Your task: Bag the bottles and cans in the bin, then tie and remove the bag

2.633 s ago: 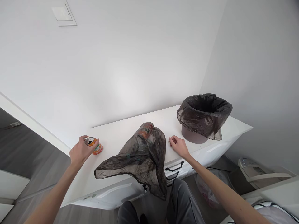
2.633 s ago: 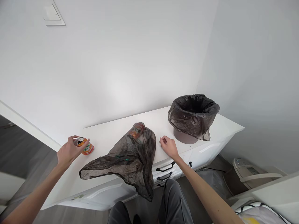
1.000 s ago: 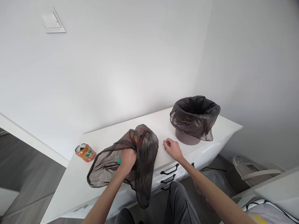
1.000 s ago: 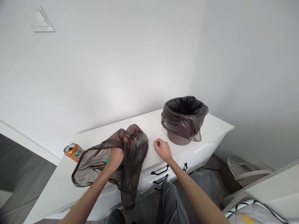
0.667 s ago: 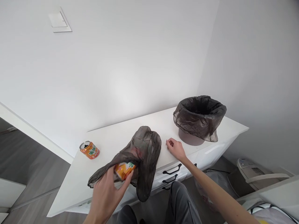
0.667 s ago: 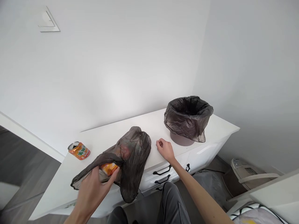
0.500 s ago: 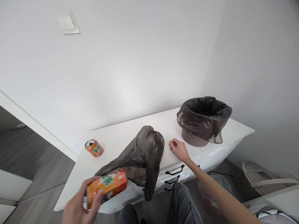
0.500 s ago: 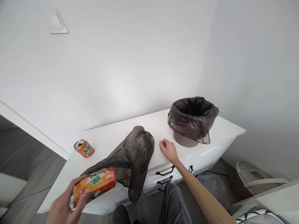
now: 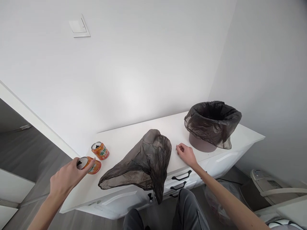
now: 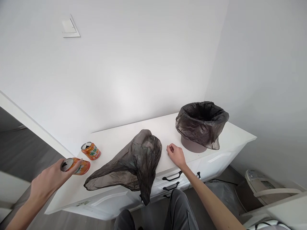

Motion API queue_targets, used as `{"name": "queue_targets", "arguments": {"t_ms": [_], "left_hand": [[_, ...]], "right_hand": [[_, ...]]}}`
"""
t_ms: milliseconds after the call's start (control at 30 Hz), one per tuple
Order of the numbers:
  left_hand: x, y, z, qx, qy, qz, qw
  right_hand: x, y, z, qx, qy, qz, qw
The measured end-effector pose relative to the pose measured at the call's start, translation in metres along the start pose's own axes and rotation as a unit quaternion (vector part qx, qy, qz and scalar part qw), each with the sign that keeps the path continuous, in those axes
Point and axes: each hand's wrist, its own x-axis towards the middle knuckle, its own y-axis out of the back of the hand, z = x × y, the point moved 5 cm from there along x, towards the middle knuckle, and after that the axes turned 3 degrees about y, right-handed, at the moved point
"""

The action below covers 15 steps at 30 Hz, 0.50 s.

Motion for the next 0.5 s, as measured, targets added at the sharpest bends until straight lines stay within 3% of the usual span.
{"name": "queue_targets", "arguments": {"t_ms": [200,500], "left_hand": [[0.035,-0.016,0.005,0.055,-0.008,-0.031,0.998],[0.056,-0.028,0.016,0.052,-0.022,-0.047,0.997]], "right_hand": [[0.001,-0.001,0.000,-0.005,0.003,0.001,1.000],[0.001,0.000,-0.003,-0.012,0.009,0.002,1.000]]}}
